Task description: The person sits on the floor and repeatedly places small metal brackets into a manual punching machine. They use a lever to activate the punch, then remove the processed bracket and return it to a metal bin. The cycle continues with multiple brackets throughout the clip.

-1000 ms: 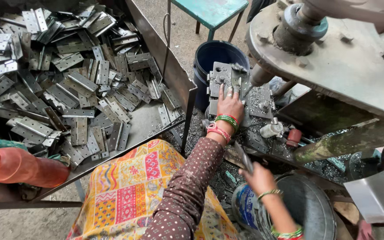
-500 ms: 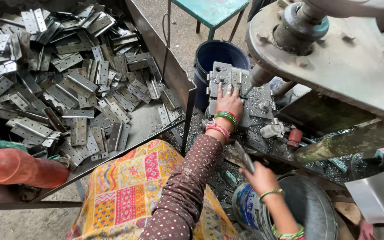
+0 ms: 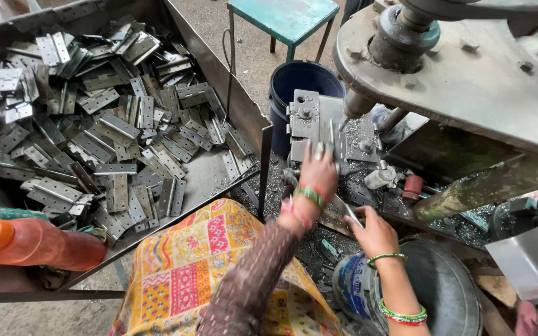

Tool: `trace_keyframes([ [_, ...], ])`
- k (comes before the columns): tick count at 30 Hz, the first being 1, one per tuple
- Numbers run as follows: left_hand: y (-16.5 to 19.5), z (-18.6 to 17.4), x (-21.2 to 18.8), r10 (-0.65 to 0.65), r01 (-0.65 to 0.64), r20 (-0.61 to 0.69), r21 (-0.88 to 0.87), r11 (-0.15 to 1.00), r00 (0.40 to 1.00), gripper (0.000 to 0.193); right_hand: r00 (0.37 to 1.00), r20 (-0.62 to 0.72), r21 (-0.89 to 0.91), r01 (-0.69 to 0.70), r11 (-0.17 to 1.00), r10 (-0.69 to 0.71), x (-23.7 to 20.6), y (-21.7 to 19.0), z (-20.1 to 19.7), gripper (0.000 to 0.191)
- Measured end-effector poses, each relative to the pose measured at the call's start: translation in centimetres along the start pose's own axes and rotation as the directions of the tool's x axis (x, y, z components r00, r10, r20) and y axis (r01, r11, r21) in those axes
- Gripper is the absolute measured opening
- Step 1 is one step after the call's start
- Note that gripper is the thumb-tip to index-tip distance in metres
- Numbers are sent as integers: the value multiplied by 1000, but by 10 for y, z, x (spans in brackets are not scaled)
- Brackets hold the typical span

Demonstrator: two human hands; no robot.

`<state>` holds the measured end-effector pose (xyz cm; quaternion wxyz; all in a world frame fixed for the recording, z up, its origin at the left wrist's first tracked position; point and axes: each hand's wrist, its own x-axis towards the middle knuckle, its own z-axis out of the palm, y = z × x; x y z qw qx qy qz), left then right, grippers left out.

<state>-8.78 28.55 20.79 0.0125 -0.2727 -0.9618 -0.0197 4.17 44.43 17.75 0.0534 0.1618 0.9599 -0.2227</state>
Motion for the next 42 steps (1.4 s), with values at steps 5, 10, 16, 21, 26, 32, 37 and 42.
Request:
trace_keyframes([
  [5, 15, 25, -64, -15, -102, -555, -180, 978, 832, 31, 977, -215, 62, 10, 998, 4, -19, -19, -9, 46],
  [10, 0, 16, -54, 65, -339, -625, -330, 881, 778, 16, 884, -443, 8, 169, 986, -148, -23, -15, -6, 43],
  [16, 3, -1, -12, 34, -175, -756, -107, 979, 654, 17, 933, -358, 79, 83, 993, -50, -21, -16, -7, 41],
  [21, -10, 20, 8, -34, -34, -380, -170, 985, 924, 34, 935, -350, 114, 96, 989, -50, -23, -17, -8, 42],
  [26, -28, 29, 4, -278, 244, -383, -136, 960, 881, 68, 950, -310, 100, 63, 993, -29, -21, -20, -10, 42],
  [32, -1, 28, -9, -69, 67, -290, -17, 998, 954, 54, 948, -312, 56, 80, 995, -59, -23, -24, -12, 41],
  [37, 0, 28, 15, -148, 114, -184, -184, 976, 972, 50, 948, -291, -1, 132, 991, -127, -20, 0, 7, 44],
  [42, -4, 23, 20, -142, 111, -217, -148, 983, 966, 48, 998, 26, -286, 60, 956, -54, -28, 38, 83, 55],
])
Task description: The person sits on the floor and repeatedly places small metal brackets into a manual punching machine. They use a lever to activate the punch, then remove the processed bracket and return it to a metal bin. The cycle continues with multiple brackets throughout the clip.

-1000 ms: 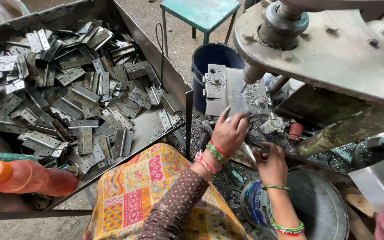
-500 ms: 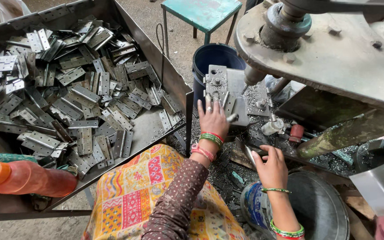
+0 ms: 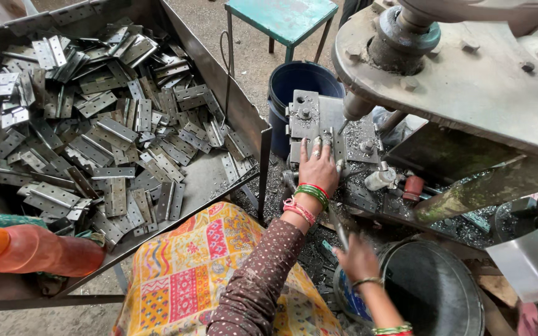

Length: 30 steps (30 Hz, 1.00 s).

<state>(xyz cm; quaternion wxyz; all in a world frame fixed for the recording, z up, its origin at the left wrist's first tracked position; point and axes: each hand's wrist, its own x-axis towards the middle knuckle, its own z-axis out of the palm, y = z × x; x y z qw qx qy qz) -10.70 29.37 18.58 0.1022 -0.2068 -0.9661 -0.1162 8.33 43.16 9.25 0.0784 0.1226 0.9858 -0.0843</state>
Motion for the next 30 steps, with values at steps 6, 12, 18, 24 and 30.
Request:
trace_keyframes([
  [6, -1, -1, -9, 37, -38, 24, 37, 999, 999, 44, 963, 263, 152, -99, 983, 56, 11, 18, 26, 72],
  [12, -1, 12, 19, -17, 17, 51, 12, 1000, 999, 43, 989, 143, 53, 21, 998, -29, 36, 20, -32, 54],
  [18, 0, 10, 18, -4, 5, -29, 30, 1000, 1000, 46, 995, -13, 226, -95, 969, 100, -5, 3, 11, 44],
  [24, -5, 0, 20, 16, -17, 90, 12, 1000, 996, 37, 988, 157, 220, -26, 975, -9, 28, 23, -9, 59],
  [30, -7, 9, 40, -25, 22, 84, 29, 999, 996, 36, 982, 178, 130, -84, 988, 60, 30, 23, -17, 56],
])
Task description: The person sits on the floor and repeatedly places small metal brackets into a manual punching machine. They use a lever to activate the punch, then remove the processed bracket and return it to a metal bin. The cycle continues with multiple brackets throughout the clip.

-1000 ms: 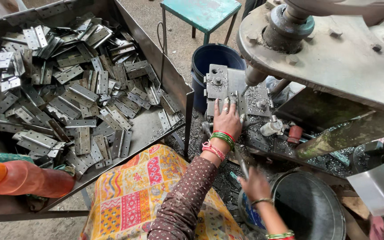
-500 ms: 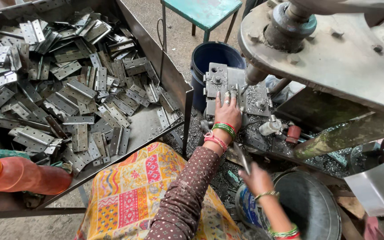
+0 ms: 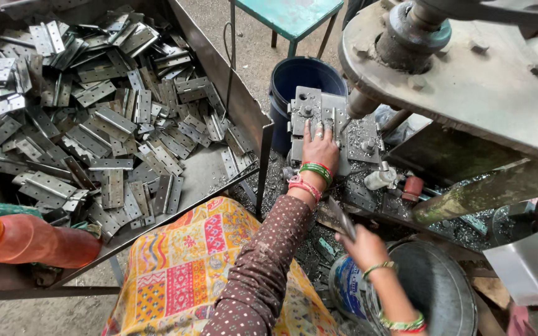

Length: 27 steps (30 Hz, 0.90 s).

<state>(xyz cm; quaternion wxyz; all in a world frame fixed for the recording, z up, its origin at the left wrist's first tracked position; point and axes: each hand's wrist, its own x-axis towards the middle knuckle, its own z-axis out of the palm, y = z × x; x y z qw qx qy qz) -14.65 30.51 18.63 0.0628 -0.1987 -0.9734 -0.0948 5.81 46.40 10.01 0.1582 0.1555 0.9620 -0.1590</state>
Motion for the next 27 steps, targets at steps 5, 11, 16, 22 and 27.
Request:
trace_keyframes([
  [5, -2, 8, -11, 12, -10, -145, 13, 1000, 989, 42, 998, -57, 95, -35, 995, 40, -22, 0, 47, 61],
  [11, 1, 9, -12, 6, -8, -61, -34, 999, 998, 38, 998, -1, -32, 65, 997, -65, 10, 8, 0, 64],
  [16, -1, 2, 6, 19, -18, 27, -41, 999, 999, 33, 992, -101, 3, 74, 997, -74, -1, 13, 19, 59],
  [22, -17, -2, -33, 9, -55, -219, -204, 977, 976, 27, 980, -187, 39, 73, 997, -65, -8, 30, 71, 56],
  [27, -101, 14, -104, -213, 78, -596, -243, 967, 774, 42, 999, 22, 93, -49, 994, 48, 2, 24, 14, 58],
])
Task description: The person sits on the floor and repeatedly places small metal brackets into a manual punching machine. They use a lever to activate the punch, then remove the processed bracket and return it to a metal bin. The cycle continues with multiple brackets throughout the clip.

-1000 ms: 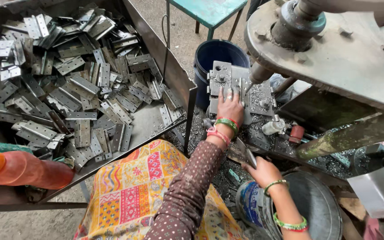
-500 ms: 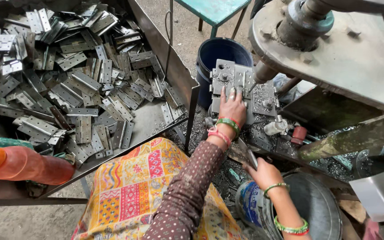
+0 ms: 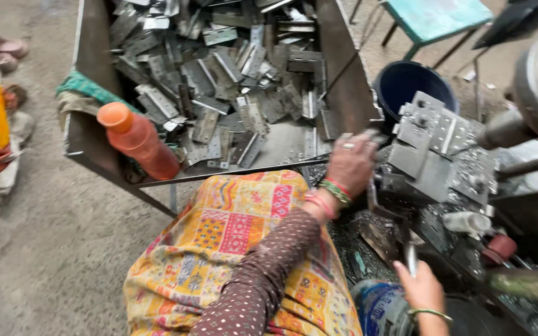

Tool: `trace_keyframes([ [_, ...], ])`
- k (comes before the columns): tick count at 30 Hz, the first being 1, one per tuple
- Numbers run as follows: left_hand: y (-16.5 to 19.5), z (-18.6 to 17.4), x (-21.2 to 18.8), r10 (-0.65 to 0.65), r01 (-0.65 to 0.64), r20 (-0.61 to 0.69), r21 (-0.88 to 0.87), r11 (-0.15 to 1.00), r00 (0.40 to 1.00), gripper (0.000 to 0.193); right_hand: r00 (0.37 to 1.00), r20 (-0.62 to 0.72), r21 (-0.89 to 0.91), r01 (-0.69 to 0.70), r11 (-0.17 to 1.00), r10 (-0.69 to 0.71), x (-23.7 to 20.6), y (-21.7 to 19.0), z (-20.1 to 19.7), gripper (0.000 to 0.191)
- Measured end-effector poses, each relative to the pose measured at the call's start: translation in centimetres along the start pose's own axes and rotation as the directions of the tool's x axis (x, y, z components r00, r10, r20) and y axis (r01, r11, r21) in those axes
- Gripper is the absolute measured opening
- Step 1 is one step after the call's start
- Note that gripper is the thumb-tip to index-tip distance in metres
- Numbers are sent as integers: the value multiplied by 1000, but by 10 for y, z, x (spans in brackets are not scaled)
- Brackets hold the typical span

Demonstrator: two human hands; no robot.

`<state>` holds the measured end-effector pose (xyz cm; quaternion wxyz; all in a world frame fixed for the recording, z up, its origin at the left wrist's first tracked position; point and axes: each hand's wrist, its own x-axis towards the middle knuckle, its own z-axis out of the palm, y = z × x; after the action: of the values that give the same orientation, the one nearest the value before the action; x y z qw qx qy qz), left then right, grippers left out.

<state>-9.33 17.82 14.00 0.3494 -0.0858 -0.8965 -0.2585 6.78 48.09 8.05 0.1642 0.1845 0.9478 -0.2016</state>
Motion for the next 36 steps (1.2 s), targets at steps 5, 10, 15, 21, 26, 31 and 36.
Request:
trace_keyframes([
  [5, -161, -41, -41, -513, 445, -11, 512, 735, 858, 32, 988, 144, -56, -39, 998, 47, 8, -32, -49, 62],
  [10, -227, -61, -74, -624, 537, -68, 589, 605, 778, 35, 992, 121, -91, -10, 996, 21, 5, -39, -55, 60],
  [15, -215, -70, -68, -578, 479, 149, 416, 773, 803, 42, 994, 112, -67, -1, 998, 9, 0, -46, -56, 62],
  [21, -106, -80, 0, -263, 266, 53, -85, 960, 963, 48, 997, 74, -28, -26, 999, 28, -18, -63, -61, 61],
  [26, 9, -50, 56, -123, 137, 58, -440, 888, 991, 40, 998, 46, -51, -39, 998, 42, -30, -68, -60, 56],
  [31, 79, 0, 46, 139, -131, 253, -49, 990, 957, 66, 999, -21, -118, 46, 992, -49, -22, -60, -53, 58],
  [36, 109, 19, -3, 199, -276, 517, 76, 958, 833, 55, 1000, 17, -124, 26, 992, -24, -16, -56, -47, 62],
])
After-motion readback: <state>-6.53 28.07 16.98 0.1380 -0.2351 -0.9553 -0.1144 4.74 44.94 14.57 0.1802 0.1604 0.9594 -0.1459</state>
